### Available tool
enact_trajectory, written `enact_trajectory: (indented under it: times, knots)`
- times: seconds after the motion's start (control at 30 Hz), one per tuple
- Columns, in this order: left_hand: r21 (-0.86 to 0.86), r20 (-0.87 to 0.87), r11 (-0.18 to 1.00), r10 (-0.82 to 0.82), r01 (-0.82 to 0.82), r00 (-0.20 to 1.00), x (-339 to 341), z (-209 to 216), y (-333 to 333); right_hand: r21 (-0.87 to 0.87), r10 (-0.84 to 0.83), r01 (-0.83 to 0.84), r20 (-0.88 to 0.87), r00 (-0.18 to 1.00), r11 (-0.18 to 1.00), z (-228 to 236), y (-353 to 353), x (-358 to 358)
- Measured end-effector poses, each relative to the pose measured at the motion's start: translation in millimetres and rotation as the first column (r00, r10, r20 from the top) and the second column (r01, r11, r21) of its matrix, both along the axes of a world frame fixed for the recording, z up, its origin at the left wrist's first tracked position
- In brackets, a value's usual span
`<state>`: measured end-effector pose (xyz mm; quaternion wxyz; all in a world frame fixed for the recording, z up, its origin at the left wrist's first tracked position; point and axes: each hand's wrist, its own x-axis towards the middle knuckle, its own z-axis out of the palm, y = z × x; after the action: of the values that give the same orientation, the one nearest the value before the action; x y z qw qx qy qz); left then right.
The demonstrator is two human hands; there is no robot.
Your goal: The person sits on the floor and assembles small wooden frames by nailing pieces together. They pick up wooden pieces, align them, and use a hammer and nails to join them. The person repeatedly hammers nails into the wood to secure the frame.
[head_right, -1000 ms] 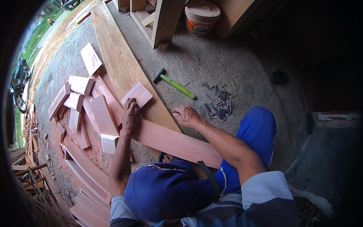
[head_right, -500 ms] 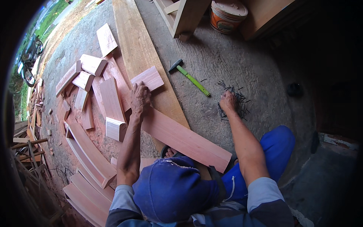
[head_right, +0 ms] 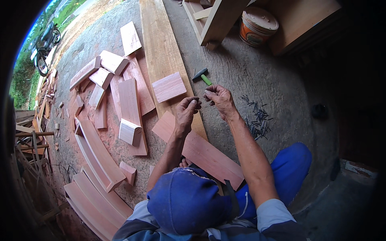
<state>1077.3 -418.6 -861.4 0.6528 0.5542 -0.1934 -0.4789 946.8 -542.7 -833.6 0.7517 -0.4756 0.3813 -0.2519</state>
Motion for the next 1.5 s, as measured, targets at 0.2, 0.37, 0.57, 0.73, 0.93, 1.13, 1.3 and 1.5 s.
enact_trajectory:
  times: [0.2, 0.37, 0.57, 0.73, 0.93, 1.13, 1.3, 1.5]
  knots:
    - [0.059, 0.239, 0.993, -0.114, 0.103, 0.964, 16.2, 12.2, -0.5, -0.116, 0.049, -0.052, -0.028, 0.998, 0.992, -6.7, 27.2, 23.4]
    - [0.068, 0.463, 0.998, -0.035, 0.003, 0.886, 52.0, -8.4, 5.0, -0.356, 0.027, -0.117, -0.249, 0.968, 0.927, -43.7, 14.0, 22.0]
    - [-0.092, 0.561, 0.992, 0.126, -0.090, 0.818, 106.2, -46.8, -20.4, -0.688, -0.345, -0.551, -0.720, 0.603, 0.473, -94.8, -9.6, -4.1]
    - [-0.108, 0.850, 0.992, 0.124, -0.061, 0.512, 109.0, -68.6, -33.7, -0.464, -0.101, -0.574, -0.829, 0.550, 0.675, -102.0, -36.0, -11.5]
    - [-0.110, 0.896, 0.988, 0.147, -0.111, 0.420, 109.4, -79.4, -31.5, -0.431, -0.022, -0.305, -0.606, 0.795, 0.849, -31.7, -2.9, 10.6]
    - [-0.080, 0.952, 0.988, 0.115, -0.129, 0.285, 108.2, -80.6, -34.5, -0.646, -0.045, -0.253, -0.407, 0.912, 0.721, 14.1, 17.0, 20.5]
    - [-0.079, 0.956, 0.987, 0.114, -0.137, 0.271, 112.7, -84.3, -26.0, -0.624, -0.006, -0.355, -0.500, 0.866, 0.696, 47.1, 40.7, 9.7]
    - [-0.058, 0.956, 0.988, 0.095, -0.141, 0.278, 108.6, -83.1, -25.8, -0.428, 0.138, -0.436, -0.571, 0.810, 0.792, 38.3, 41.8, 10.7]
